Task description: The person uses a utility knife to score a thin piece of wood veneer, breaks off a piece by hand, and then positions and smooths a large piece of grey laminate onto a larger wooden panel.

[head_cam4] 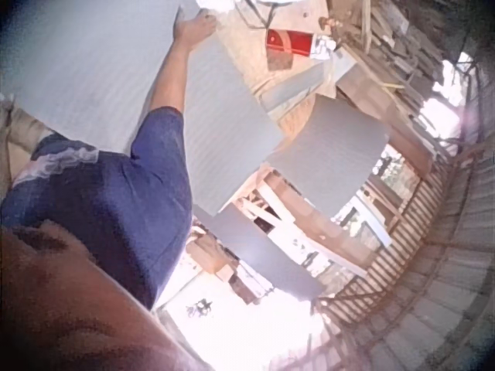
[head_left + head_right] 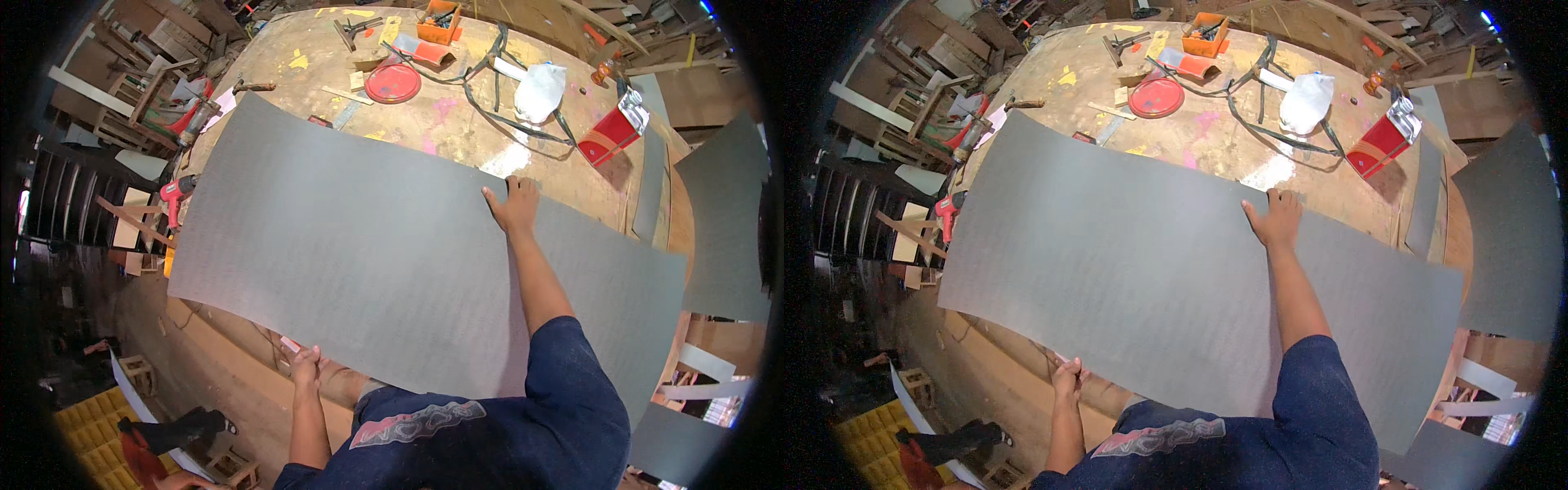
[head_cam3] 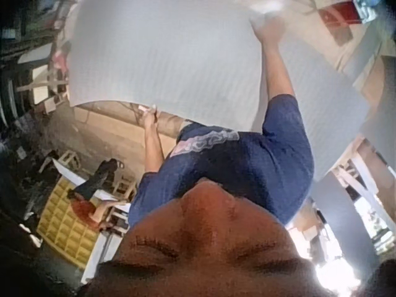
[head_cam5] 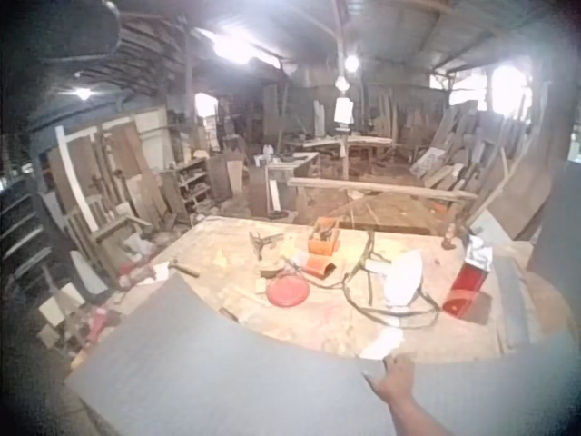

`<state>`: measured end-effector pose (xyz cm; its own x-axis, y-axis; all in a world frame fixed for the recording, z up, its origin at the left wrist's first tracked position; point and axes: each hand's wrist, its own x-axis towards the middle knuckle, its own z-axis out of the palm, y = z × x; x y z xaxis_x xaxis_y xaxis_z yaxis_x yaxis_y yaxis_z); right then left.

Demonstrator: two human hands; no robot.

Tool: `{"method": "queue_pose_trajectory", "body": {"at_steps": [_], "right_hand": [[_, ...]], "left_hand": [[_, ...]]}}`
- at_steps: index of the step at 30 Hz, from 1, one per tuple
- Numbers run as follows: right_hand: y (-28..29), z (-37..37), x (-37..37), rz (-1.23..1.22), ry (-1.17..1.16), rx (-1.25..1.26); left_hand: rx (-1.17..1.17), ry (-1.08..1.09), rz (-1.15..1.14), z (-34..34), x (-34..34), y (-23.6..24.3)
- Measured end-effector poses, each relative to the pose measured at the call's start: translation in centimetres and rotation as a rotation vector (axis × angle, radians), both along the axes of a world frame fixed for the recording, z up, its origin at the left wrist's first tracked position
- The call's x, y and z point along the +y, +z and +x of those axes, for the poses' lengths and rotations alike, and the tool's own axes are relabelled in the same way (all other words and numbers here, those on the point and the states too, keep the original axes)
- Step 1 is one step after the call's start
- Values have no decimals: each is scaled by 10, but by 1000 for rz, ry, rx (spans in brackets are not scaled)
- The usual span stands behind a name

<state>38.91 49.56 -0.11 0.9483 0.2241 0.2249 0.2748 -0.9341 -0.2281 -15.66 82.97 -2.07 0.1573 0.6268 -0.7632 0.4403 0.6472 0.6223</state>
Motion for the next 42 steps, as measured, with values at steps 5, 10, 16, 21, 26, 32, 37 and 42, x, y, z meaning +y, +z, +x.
{"method": "queue_pose_trajectory", "body": {"at_steps": [5, 10, 16, 21, 26, 32, 37, 42], "right_hand": [[3, 4, 1, 13, -5, -18], [-2, 3, 2, 44, -18, -44], [3, 4, 2, 38, 7, -10], [6, 0, 4, -1, 8, -53], [0, 0, 7, -44, 4, -64], [-18, -1, 8, -80, 60, -201], [-39, 9, 3, -235, 80, -105], [-48, -15, 22, -388, -54, -24]], "left_hand": [[15, 36, -3, 5, 3, -4], [-6, 46, 7, 3, 2, -4], [-3, 11, -19, 4, 3, 3], [13, 29, -17, 11, 2, 9], [-2, 15, -37, 6, 4, 0], [-55, 1, -42, -3, 5, -14], [-103, 4, -84, 5, 6, -2], [-161, -7, -97, 7, 6, 2]]}}
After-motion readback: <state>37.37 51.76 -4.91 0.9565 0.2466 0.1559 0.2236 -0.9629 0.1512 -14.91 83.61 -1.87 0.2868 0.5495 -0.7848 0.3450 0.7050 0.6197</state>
